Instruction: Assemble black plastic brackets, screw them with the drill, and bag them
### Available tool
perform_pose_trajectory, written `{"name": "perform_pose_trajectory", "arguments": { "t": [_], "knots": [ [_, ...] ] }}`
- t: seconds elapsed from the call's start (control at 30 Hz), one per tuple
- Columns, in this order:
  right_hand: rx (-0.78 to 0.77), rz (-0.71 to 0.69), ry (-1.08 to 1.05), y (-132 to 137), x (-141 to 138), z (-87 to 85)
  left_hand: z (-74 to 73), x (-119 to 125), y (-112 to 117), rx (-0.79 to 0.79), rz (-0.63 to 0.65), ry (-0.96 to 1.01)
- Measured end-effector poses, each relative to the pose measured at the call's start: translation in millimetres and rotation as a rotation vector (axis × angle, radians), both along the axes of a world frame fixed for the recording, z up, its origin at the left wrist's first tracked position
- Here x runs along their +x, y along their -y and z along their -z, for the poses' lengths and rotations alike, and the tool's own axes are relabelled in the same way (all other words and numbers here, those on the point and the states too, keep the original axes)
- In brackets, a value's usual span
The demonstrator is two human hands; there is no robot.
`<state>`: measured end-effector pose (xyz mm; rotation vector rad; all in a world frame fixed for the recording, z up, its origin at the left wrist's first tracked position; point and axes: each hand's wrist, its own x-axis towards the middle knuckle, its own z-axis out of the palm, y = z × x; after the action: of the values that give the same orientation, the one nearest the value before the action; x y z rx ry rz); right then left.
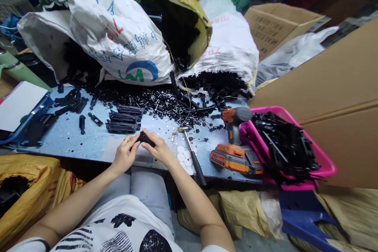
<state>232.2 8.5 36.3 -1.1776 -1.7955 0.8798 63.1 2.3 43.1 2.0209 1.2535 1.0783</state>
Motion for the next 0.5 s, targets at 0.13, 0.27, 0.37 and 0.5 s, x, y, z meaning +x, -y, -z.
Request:
{"name": "perform_pose_trajectory", "arguments": {
  "t": [0.13, 0.27, 0.37, 0.5],
  "knots": [
    [-0.050, 0.128, -0.172, 12, -28, 7.6, -1.2, 8, 3, 0.083, -0.151, 0.109],
    [-0.079, 0.197, -0.231, 20, -41, 14.1, -2.1, -2, -3, 0.080, 0.000, 0.072],
    [-0.124, 0.210, -0.258, 22, -44, 16.7, -3.0, -10, -8, 0.063, 0.048, 0.045],
    [-0.145, 0.272, -0.255, 24, -55, 20.4, 3.3, -10, -9, 0.023, 0.022, 0.077]
  ]
}}
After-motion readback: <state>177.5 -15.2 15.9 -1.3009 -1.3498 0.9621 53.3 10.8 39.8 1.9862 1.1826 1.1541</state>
